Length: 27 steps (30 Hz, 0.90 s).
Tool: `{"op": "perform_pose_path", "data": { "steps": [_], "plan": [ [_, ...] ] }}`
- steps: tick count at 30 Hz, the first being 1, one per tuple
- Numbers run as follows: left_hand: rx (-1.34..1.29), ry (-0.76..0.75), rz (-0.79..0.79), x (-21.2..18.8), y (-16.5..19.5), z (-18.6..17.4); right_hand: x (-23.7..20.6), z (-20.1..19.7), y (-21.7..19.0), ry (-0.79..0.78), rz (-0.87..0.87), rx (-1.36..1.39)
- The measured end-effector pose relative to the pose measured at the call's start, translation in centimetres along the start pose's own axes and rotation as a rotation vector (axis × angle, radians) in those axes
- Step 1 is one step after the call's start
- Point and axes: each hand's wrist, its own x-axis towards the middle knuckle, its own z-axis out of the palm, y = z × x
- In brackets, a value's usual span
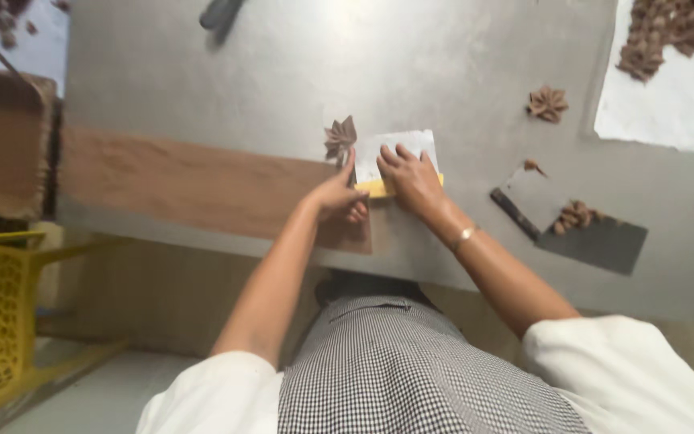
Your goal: The person spreads tempered chocolate in a band on a stainless steel table using a scraper, then scrapes the set chocolate so it curls, pinches the curled pieces into star-shaped chocolate decorations by hand, and places the finished decorations onto parchment paper, repeating the cycle.
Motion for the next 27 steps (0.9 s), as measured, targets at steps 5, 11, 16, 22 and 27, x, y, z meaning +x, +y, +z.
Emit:
{"op": "perform_pose_path", "data": {
  "steps": [5,11,16,22,27],
  "plan": [
    [0.16,0.116,0.107,0.4,-0.8,0.7,2.9,-2.3,1.8,-0.028,0.15,0.46],
    [0.683,0.561,0.61,0.5,-6.7,3.2,9.7,-0.7,2.8,0.164,-0.132,0.444],
    [0.093,0.591,0.282,-3.8,-10.5,3.1,10.8,2.2,0.5,0.3,-0.365,0.485],
    [-0.725,0.582,0.467,-2.5,-4.8,-1.5,10.9,0.7,-2.3,0.431,-0.038,0.772],
    [-1.033,0.214,0.743,-3.2,-1.8,-2.0,6.5,-3.1,-7.7,0.534,-0.19,0.557]
  ]
}}
